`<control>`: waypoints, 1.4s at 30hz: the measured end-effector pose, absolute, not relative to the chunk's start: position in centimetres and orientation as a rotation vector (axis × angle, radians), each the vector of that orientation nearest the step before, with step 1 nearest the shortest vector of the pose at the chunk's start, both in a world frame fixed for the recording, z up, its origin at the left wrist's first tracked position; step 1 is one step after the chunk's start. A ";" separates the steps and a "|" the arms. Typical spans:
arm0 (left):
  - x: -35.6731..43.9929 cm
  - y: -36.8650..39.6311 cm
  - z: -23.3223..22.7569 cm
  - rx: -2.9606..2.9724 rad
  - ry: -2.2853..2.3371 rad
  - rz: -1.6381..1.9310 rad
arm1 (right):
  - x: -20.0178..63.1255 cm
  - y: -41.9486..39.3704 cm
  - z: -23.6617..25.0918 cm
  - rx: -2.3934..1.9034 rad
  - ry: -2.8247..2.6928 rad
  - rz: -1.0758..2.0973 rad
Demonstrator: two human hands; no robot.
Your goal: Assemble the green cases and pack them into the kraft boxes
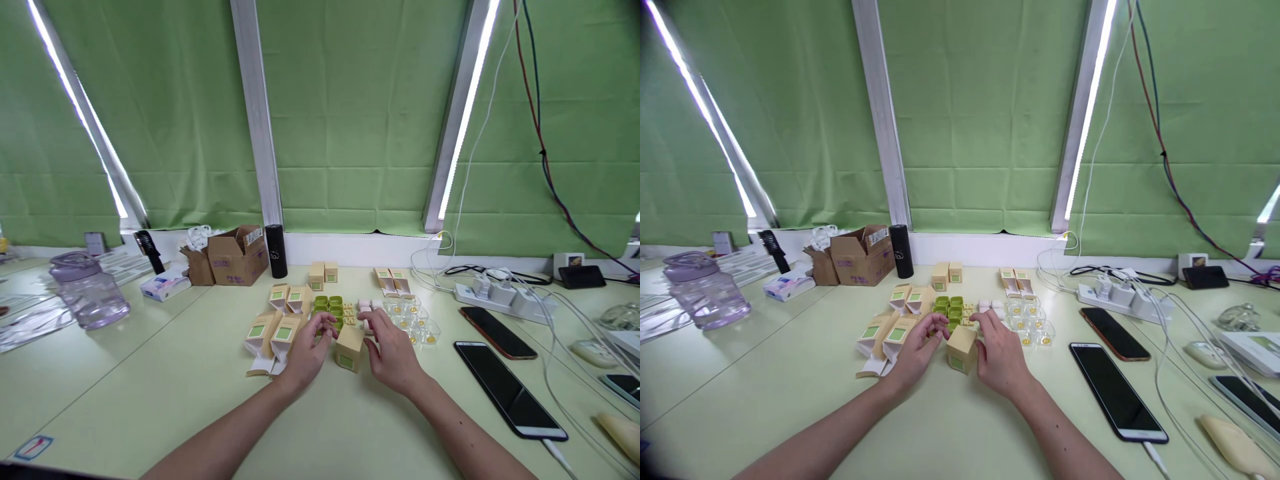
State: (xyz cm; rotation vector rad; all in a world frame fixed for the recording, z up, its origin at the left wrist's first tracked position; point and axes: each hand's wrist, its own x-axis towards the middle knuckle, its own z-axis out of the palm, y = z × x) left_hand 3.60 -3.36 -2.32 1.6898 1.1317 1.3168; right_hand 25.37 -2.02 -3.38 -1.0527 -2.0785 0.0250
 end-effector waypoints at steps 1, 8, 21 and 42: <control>3.6 -3.4 -2.3 1.693 1.155 1.314 | 25.3 -1.9 -3.5 -1.106 -2.063 0.012; 3.7 -3.5 -2.1 1.793 1.276 1.382 | 25.0 -1.7 -4.1 -1.478 -2.187 -0.008; 4.8 -5.0 0.0 2.458 1.327 0.925 | 24.7 -2.2 -2.9 -1.727 -2.373 0.122; 5.1 4.9 10.7 2.726 1.499 0.359 | 24.4 -2.5 -2.5 -1.795 -2.423 0.147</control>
